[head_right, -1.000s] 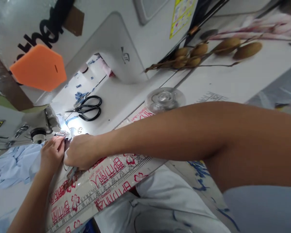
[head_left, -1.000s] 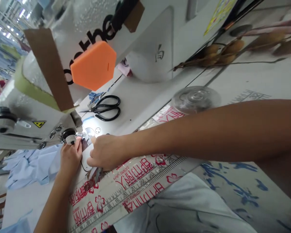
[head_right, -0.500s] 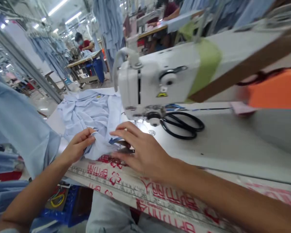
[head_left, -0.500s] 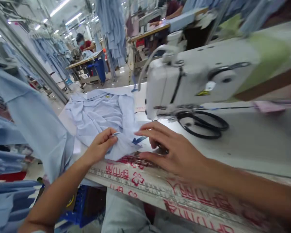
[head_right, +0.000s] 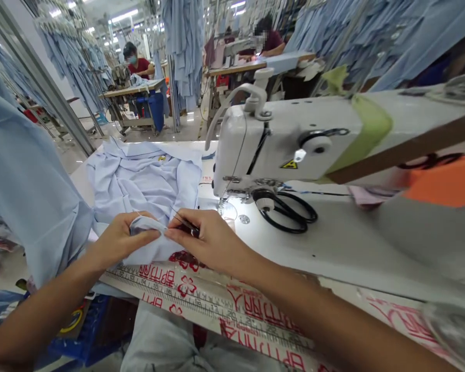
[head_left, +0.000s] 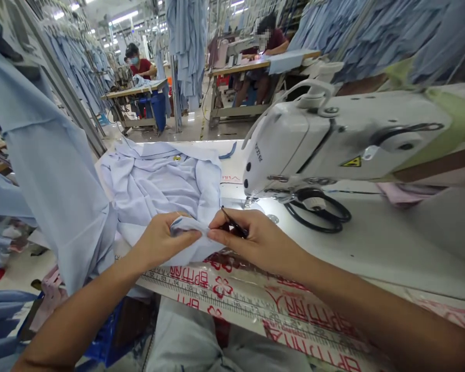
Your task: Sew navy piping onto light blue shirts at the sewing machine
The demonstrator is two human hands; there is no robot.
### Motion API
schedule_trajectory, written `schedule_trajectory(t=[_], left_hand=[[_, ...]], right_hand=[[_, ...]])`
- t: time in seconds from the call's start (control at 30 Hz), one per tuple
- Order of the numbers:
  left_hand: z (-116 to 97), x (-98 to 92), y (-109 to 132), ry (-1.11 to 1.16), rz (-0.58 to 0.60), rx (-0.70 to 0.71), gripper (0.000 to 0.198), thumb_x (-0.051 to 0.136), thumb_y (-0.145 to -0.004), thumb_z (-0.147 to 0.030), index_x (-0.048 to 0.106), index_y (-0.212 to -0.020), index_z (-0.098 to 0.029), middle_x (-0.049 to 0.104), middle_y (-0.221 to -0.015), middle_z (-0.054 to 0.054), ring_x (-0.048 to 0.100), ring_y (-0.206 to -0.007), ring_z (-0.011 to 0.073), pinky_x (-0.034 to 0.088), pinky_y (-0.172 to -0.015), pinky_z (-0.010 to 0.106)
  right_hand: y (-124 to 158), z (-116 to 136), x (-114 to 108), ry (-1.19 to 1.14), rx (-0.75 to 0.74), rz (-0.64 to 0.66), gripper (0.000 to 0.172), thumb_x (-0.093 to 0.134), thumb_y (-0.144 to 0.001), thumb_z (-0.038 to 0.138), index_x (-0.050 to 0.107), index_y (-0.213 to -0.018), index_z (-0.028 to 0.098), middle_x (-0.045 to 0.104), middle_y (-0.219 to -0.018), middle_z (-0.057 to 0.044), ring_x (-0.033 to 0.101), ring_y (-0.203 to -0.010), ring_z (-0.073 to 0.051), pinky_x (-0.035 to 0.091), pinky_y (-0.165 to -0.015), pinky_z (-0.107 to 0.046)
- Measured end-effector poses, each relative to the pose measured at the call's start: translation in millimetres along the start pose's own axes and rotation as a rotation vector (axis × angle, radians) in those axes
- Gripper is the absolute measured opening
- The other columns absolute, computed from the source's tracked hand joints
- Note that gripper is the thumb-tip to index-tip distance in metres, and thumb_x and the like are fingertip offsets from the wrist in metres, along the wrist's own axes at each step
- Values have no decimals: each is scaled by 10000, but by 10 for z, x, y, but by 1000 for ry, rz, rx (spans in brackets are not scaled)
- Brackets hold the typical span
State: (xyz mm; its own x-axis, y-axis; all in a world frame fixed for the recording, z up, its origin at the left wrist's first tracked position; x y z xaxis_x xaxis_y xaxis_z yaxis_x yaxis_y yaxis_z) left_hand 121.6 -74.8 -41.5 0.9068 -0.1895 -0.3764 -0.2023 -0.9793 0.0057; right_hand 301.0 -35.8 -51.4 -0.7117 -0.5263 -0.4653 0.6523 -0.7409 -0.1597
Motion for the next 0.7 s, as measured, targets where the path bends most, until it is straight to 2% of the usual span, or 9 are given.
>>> schedule_trajectory(t=[0.2,0.37,0.6,0.7], left_hand=[[82,60,-43,160,2,-41,165,624,-718,-315,601,-747,-153,491,-638,-29,412,-577,86,322,-542,197],[52,60,-31,108,-8,-77,161,632,-713,-302,610,-759,-149,507,-647,-29,422,-579,81,328,-541,193],[142,69,-31,295,-22,-169,216,645,-697,-346,583,-688,-139,481,-602,-38,403,-531,68,326,-502,183],[102,90,-37,197,-18,-135,201,642,-699,-340,595,-720,-145,507,-632,-29,427,-556,80,341,-522,188]], right_hand=[[19,-4,-22,-55,36,3,204,505,-808,340,565,-721,166,453,-550,39,375,-510,-92,314,-481,-227],[38,-15,-26,-44,48,10,210,494,-814,345,560,-716,171,481,-570,24,397,-528,-102,318,-486,-232],[3,-23,-39,-74,61,32,220,491,-812,361,560,-709,181,489,-586,27,407,-532,-104,335,-497,-233],[-2,2,-11,-45,31,-3,193,500,-815,319,566,-707,173,502,-583,27,421,-539,-102,342,-506,-228]])
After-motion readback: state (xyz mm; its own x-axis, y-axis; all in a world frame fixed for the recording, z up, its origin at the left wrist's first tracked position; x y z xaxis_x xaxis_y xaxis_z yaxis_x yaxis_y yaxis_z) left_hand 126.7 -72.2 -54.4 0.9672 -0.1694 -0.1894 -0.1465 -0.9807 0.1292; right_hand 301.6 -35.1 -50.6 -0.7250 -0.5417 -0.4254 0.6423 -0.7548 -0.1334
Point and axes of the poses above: each hand's wrist, its own y-axis away from the middle knuckle, its own x-axis out of the palm, z = x × y, the point moved 1 cm from there along -y, towards the middle knuckle
